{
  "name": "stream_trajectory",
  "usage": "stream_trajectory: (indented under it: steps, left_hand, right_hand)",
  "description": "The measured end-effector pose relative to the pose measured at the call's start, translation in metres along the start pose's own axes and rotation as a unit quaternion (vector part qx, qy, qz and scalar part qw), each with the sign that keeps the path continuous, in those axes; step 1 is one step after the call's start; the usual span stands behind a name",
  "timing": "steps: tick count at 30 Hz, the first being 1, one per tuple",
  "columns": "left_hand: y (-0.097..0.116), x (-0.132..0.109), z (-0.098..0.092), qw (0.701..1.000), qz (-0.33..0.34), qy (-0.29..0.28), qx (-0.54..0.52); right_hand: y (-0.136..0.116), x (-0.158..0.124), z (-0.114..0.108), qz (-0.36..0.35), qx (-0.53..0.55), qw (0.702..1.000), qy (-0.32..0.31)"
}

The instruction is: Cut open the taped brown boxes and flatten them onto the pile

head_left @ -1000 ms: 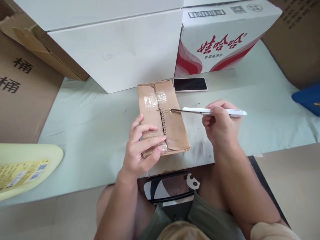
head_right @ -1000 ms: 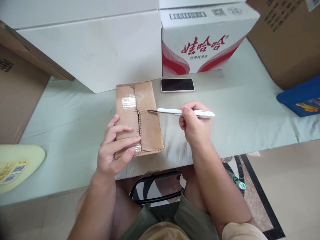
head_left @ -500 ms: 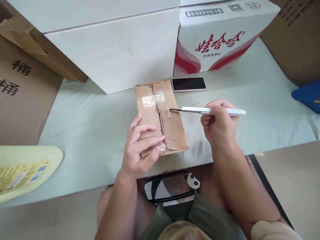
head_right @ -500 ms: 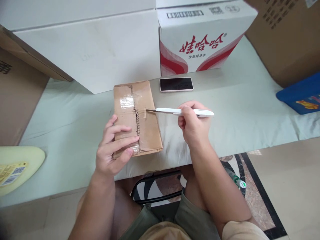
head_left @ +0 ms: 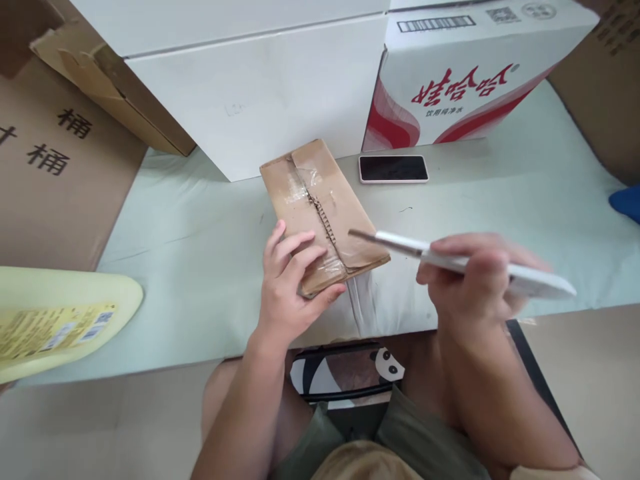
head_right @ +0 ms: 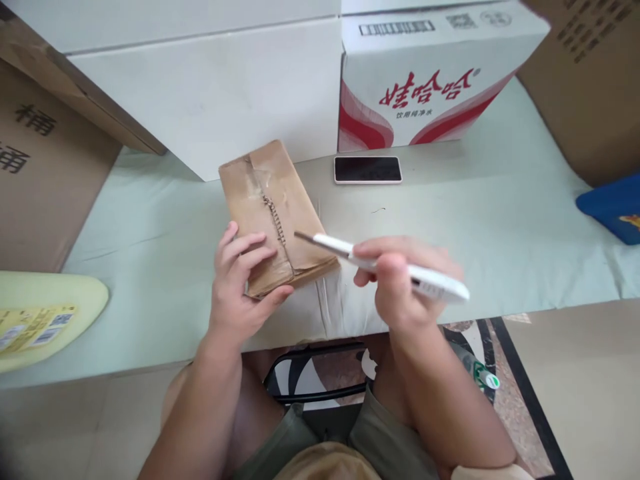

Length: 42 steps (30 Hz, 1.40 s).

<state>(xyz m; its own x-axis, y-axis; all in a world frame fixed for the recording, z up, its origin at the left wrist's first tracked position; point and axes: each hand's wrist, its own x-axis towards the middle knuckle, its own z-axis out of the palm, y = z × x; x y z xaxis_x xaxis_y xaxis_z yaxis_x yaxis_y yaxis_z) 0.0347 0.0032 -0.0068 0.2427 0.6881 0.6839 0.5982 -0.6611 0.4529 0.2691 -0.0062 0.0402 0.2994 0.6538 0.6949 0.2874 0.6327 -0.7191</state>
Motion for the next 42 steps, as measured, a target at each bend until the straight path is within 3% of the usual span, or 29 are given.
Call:
stream_trajectory:
  steps: [4, 7, 10, 17, 23, 33, 42]
  left_hand:
    - [-0.002, 0.003, -0.002, 1.000, 0.011, 0.010, -0.002]
    - [-0.002, 0.003, -0.005, 1.000, 0.018, -0.004, -0.009]
    - [-0.001, 0.001, -0.006, 0.999, 0.019, -0.021, -0.014]
    - [-0.001, 0.002, -0.002, 0.999, 0.035, -0.017, -0.024]
    - [0.000, 0.002, 0.000, 0.999, 0.028, -0.032, -0.027]
    - [0.000, 0.003, 0.004, 0.999, 0.018, -0.019, -0.041]
    - [0.004, 0.000, 0.001, 0.999, -0.002, -0.047, -0.026]
  right_hand:
    - [-0.028, -0.002, 0.002, -0.105, -0.117, 0.981, -0.110]
    - [-0.038, 0.000, 0.005, -0.118, -0.150, 0.967, -0.167]
    - [-0.043, 0.000, 0.007, -0.129, -0.171, 0.959, -0.185]
    - [-0.048, -0.007, 0.011, -0.126, -0.182, 0.955, -0.195]
    - [-0.036, -0.011, 0.009, -0.145, -0.221, 0.956, -0.125]
    - [-0.040, -0.002, 0.012, -0.123, -0.215, 0.954, -0.167]
    - [-0.040, -0.009, 0.012, -0.103, -0.226, 0.959, -0.132]
